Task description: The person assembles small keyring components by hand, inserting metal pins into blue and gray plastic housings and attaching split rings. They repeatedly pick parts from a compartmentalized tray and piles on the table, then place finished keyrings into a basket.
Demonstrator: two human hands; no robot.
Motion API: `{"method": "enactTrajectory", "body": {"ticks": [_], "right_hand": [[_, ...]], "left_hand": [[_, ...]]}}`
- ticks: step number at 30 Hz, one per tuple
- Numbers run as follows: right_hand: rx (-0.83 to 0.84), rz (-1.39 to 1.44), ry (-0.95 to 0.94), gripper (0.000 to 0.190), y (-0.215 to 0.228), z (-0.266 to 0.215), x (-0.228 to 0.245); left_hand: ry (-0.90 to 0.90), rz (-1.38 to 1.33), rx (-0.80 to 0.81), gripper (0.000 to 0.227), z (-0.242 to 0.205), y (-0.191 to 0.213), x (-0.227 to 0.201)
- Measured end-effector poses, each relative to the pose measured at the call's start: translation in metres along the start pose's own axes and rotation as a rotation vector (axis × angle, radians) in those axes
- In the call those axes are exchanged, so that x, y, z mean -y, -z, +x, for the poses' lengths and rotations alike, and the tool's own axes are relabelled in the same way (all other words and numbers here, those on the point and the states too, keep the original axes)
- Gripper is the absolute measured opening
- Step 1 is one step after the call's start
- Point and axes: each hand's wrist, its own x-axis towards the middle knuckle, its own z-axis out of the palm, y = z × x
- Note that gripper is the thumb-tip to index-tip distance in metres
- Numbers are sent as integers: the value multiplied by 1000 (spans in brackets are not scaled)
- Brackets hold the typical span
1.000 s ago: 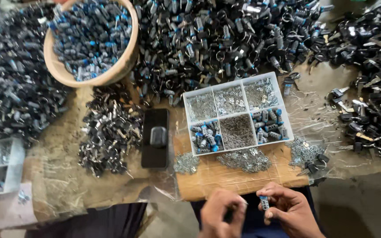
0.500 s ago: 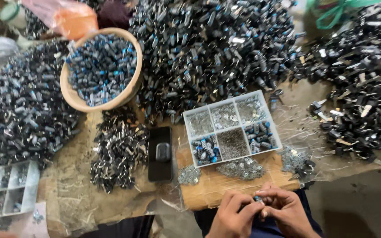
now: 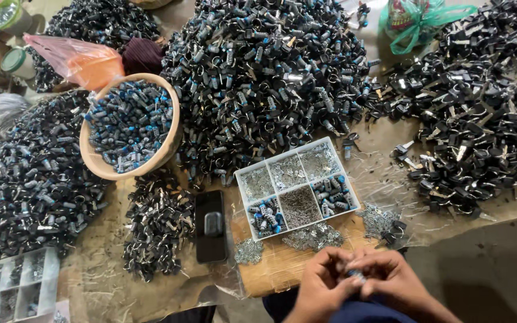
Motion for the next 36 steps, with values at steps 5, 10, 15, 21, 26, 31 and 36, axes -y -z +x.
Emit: {"method": "enactTrajectory", "body": {"ticks": [5,10,15,21,26,31,36], "right_hand": [[-494,127,23,33,33,-11,22],[-691,116,284,25,66,-42,31],[-752,80,412,20,83,-76,42],[-769,36,469,20,90,-70,60],[-751,33,478,21,93,-51,65],[-737,-26,459,22,88,-37,76],[-747,-66,463,19,68,-30,81]], "left_hand": [[-413,926,-98,13,18,-15,3],[-562,1446,-16,36,57,-33,25],[-557,1521,-36,21,69,-34,44],[-564,1489,-28,22,71,-33,44],[-625,1483,-64,19,75,-26,43],[-652,1481,-36,16,86,-30,52],[-629,1513,88,16,83,-23,35]]}}
